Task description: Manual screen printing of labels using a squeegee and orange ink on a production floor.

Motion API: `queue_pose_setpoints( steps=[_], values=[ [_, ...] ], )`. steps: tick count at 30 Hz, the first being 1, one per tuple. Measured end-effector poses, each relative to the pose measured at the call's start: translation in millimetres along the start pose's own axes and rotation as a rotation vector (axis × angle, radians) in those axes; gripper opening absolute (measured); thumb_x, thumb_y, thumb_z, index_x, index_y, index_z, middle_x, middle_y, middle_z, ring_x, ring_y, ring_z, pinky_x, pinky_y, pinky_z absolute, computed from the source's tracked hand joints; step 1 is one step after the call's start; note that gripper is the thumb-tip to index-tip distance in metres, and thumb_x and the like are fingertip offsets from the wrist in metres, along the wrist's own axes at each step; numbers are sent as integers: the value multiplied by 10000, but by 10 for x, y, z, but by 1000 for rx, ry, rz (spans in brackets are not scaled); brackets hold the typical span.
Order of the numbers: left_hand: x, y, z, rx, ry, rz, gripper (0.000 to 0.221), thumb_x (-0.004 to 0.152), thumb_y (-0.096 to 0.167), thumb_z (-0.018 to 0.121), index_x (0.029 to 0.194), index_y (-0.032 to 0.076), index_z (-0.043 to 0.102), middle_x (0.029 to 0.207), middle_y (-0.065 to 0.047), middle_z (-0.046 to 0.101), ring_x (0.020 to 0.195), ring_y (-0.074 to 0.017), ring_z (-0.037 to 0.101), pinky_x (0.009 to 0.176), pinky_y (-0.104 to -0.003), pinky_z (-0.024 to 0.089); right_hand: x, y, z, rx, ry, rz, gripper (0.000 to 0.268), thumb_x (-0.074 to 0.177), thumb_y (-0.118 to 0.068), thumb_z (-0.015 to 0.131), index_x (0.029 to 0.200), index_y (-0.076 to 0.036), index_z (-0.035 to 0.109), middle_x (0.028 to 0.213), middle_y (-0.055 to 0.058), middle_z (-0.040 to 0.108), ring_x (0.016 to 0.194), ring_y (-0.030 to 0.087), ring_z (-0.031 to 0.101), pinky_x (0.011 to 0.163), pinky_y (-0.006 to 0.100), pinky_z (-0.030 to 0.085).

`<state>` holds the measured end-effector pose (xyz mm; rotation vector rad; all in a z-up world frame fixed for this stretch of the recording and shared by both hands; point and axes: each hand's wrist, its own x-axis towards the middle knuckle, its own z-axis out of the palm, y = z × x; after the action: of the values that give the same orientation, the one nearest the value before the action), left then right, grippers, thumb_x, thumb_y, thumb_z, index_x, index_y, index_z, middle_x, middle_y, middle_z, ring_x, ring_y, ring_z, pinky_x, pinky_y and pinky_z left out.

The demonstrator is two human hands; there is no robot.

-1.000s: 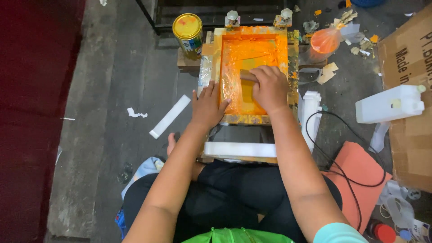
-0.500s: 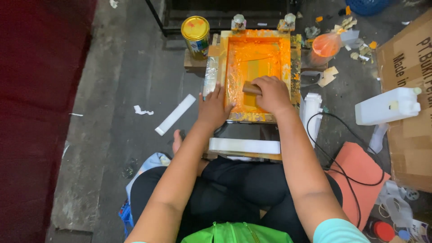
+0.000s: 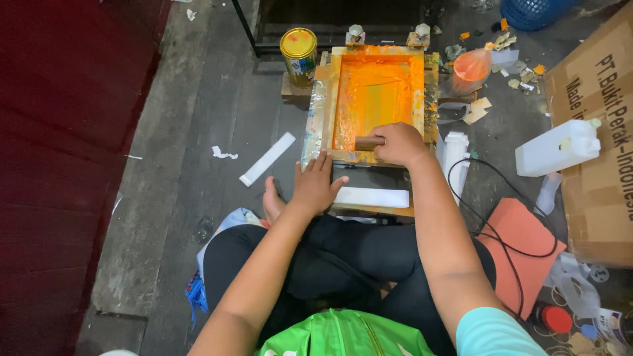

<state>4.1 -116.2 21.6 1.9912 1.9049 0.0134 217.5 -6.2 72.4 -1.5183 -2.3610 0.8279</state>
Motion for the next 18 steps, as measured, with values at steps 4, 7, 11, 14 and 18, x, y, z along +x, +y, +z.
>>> queue_pose_setpoints(
  steps=[4,7,11,14,18],
  values=[
    [238,-17,-34,13,-16,-7,832,1016,680,348,1592,80,331,1668,-112,301,1487,-345,377,1221,-661,148,80,84,-29,-19,45,29,134,824,-73,591,723,-115,666,571,-5,454,575,245,530,666,360,464],
    [496,-47,-27,-11,52,13,815,1008,634,416,1594,75,332,1666,-117,306,1475,-357,399,1216,-669,176,288,367,108,-37,221,-77,295,846,-37,602,1063,-105,791,801,66,693,844,350,690,800,491,567],
    [834,-42,-103,-26,114,25,785,1020,592,445,1581,51,350,1648,-138,335,1447,-368,439,1206,-667,213,578,692,304,-155,489,-265,390,792,-36,611,1116,-153,792,1027,42,731,1021,312,668,875,455,557],
    [1069,-59,-152,-59,123,35,767,1038,576,431,1579,38,352,1645,-152,336,1431,-378,462,1204,-672,207,686,721,381,-195,605,-275,421,783,-1,616,1134,-141,802,1107,52,714,1104,296,610,913,444,523],
    [1278,-99,-153,-93,156,47,745,1039,572,443,1572,55,380,1640,-128,345,1382,-386,517,1191,-682,213,746,752,488,-275,402,-121,442,820,-59,668,1239,-163,760,1233,48,656,1218,254,510,1002,466,427]
  ],
)
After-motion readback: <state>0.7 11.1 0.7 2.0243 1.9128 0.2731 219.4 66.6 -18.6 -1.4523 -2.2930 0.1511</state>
